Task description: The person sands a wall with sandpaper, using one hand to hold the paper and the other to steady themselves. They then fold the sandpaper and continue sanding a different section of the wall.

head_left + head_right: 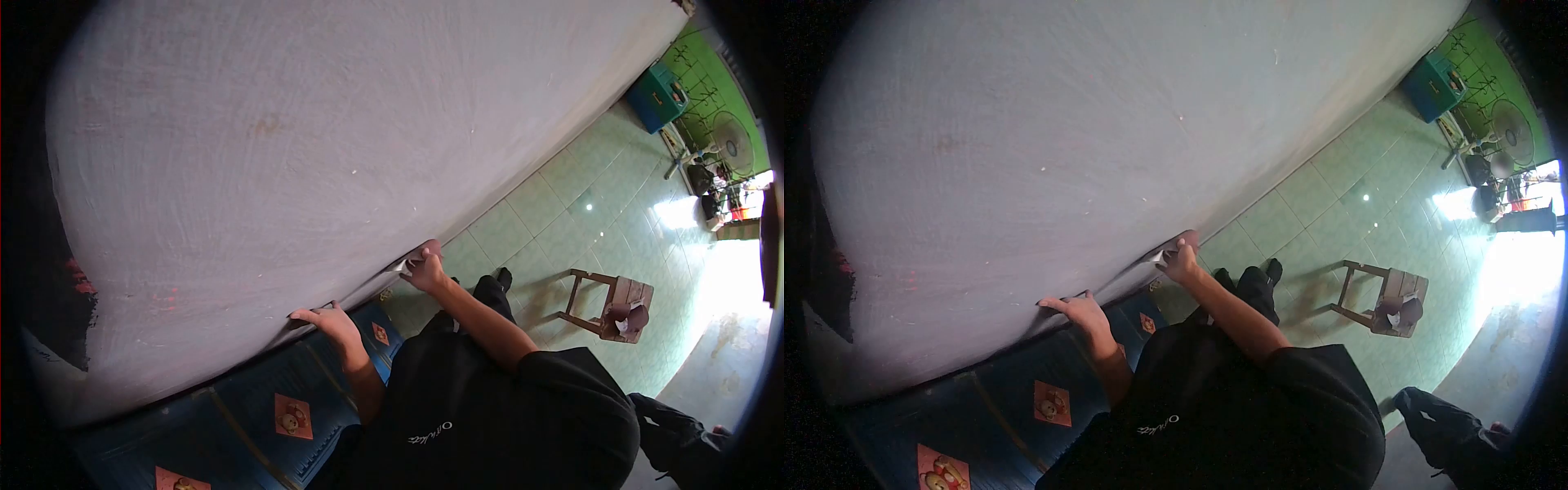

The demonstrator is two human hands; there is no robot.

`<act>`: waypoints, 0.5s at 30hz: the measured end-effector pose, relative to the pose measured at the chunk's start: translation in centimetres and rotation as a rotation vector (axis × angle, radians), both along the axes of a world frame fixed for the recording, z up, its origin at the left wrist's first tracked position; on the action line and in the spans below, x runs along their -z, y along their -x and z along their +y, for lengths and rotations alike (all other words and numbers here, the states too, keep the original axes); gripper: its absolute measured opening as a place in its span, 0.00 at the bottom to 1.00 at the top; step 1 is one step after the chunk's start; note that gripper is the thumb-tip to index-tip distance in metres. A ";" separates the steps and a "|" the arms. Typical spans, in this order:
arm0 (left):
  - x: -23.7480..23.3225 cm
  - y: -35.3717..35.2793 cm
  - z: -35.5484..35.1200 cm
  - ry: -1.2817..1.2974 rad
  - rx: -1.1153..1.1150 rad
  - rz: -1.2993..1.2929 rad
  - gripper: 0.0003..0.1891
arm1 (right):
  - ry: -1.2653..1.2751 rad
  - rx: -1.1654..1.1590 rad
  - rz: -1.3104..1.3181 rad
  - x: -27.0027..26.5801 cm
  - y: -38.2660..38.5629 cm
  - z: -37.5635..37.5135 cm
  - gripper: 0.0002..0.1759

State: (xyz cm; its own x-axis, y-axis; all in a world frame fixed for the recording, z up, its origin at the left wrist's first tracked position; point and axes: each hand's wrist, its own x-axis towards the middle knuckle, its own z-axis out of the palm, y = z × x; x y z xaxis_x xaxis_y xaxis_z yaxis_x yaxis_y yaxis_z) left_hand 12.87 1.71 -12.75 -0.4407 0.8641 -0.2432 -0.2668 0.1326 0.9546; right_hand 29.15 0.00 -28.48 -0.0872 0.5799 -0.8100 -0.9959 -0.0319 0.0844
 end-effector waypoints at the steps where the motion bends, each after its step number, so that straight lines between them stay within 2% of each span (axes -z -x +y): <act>1: -0.2 -0.2 0.0 0.012 0.005 -0.001 0.53 | -0.001 0.004 0.001 2.0 0.0 0.2 0.24; 2: -0.2 -0.3 -0.1 0.010 0.009 -0.001 0.53 | -0.029 0.021 0.047 4.2 -0.1 0.6 0.24; 4: -0.3 0.0 -0.1 0.020 0.028 0.022 0.53 | -0.065 0.037 0.098 3.1 0.1 0.8 0.24; 7: 0.2 0.4 0.0 0.015 0.039 -0.002 0.52 | -0.047 -0.018 -0.009 1.7 1.5 -0.5 0.23; 9: 0.2 0.2 -0.2 0.018 0.030 -0.006 0.52 | -0.203 -0.041 -0.106 1.6 1.7 -1.1 0.22; 10: 0.0 0.0 -0.1 0.012 0.029 -0.006 0.52 | -0.143 -0.022 -0.083 1.8 1.6 -1.0 0.21; 15: -0.2 0.0 -0.3 0.000 0.008 0.020 0.53 | -0.153 -0.103 -0.143 0.3 0.8 -1.2 0.23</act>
State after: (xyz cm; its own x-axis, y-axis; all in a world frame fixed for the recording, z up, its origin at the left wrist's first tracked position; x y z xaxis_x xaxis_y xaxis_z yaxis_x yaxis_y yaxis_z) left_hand 12.91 1.43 -12.58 -0.4388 0.8675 -0.2342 -0.2463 0.1346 0.9598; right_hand 28.38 -1.24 -28.83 -0.0432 0.6909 -0.7216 -0.9882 -0.1356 -0.0707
